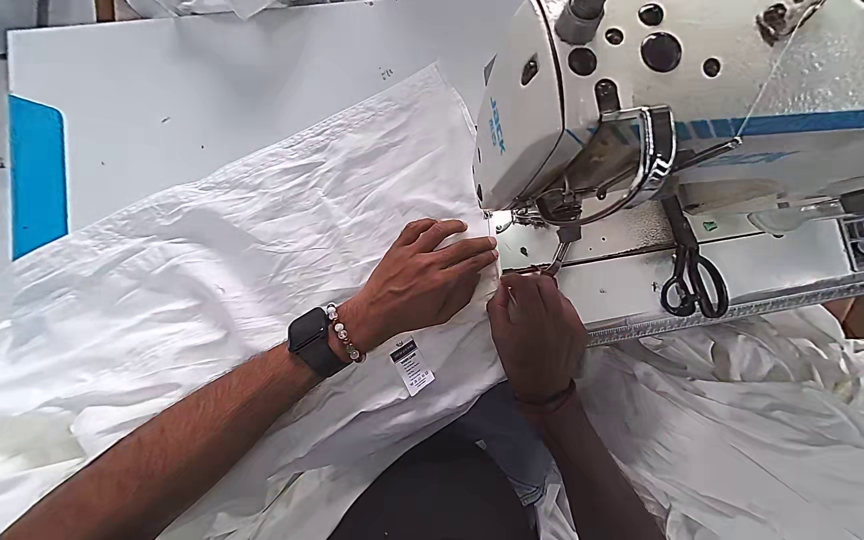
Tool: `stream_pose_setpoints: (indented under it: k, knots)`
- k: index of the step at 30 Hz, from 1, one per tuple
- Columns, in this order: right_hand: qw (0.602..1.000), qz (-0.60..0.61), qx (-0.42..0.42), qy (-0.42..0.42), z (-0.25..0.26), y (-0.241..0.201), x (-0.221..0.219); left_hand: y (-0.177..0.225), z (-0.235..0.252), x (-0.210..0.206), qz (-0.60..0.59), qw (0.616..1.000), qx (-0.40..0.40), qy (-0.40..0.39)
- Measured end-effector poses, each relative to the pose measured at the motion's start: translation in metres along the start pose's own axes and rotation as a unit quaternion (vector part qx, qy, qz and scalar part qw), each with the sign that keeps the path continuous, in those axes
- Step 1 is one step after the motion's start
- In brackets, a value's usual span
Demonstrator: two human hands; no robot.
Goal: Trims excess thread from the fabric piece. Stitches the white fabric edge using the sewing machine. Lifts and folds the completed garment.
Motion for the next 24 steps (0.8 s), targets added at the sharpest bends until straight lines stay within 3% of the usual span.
stream_pose_setpoints:
  k: [3,6,14,19,24]
  knots:
    - [0.998,0.049,0.044,0.001,-0.013,0.011,0.007,0.001,0.001,0.002,-0.002,1.000,-0.006,-0.010]
    - [0.997,0.022,0.073,-0.031,-0.021,0.011,0.014,0.002,0.000,0.003,-0.034,0.999,-0.029,-0.020]
    - [0.994,-0.008,0.079,-0.074,-0.010,0.009,0.013,-0.005,0.005,0.003,-0.012,0.999,-0.030,-0.003]
    - [0.992,-0.032,0.078,-0.092,0.018,0.003,-0.002,-0.031,0.020,0.001,0.010,0.999,-0.040,0.015]
    - [0.992,-0.044,0.069,-0.101,0.038,-0.004,-0.018,-0.071,0.040,0.005,0.005,0.991,-0.129,0.024]
Point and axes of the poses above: each hand's wrist, its own z-axis towards the middle knuckle, its own x-axis out of the back of the hand, y = z × x, the point moved 2 cm from there along z, towards the middle knuckle, and after that the axes turned 14 degrees about y, right-handed, at the moved point
